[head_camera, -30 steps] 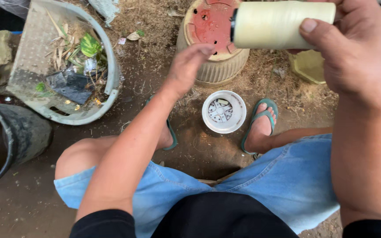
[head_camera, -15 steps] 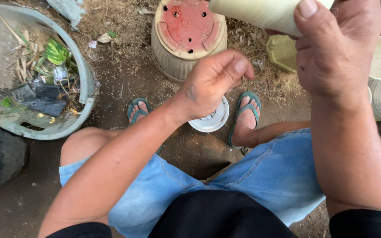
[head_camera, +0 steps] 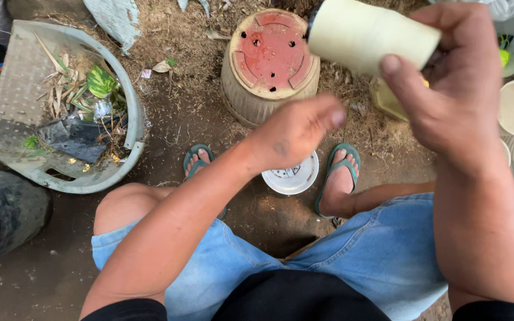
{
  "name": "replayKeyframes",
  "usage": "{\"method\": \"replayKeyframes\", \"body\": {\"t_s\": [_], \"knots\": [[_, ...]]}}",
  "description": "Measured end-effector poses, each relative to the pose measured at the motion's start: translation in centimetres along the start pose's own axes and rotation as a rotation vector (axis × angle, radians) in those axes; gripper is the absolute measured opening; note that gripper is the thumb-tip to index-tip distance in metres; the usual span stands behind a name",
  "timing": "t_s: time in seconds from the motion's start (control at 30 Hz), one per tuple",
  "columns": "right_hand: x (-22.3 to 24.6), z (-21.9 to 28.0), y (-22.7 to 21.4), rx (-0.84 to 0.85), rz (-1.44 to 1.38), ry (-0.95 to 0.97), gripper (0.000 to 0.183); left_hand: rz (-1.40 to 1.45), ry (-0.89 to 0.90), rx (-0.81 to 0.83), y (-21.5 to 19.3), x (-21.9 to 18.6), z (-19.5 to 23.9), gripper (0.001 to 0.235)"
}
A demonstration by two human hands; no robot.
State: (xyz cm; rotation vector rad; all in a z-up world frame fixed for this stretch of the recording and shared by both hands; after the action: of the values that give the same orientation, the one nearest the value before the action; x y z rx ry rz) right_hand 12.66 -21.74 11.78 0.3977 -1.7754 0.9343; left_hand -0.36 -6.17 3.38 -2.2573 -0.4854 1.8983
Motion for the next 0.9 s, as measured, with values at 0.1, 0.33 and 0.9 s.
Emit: {"method": "replayKeyframes", "body": {"t_s": [0.1, 0.33, 0.9], "knots": [[0.1, -0.1, -0.7, 0.255, -0.432, 0.110, 0.041, -0.216, 0.107, 0.048, -0.8, 0.0, -0.7, 0.023], [-3.1, 0.6, 0.5, 0.253, 0.380, 0.131, 0.041, -0.009, -0.096, -0.012, -1.8, -0.1, -0.2, 0.029], [-2.2, 2.0, -0.1, 0.061, 0.432, -0.328, 0.036, -0.109, 0.113, -0.187, -0.4, 0.3, 1.1, 0.023]]}}
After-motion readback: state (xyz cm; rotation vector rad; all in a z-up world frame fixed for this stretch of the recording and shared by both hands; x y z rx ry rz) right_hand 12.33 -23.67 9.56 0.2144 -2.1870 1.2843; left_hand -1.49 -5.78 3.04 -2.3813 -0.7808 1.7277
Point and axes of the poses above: each hand's wrist, its own z-axis away from the middle knuckle, its own y-axis out of the palm, x = y × z, the point moved 3 cm from there along -z, towards the middle knuckle
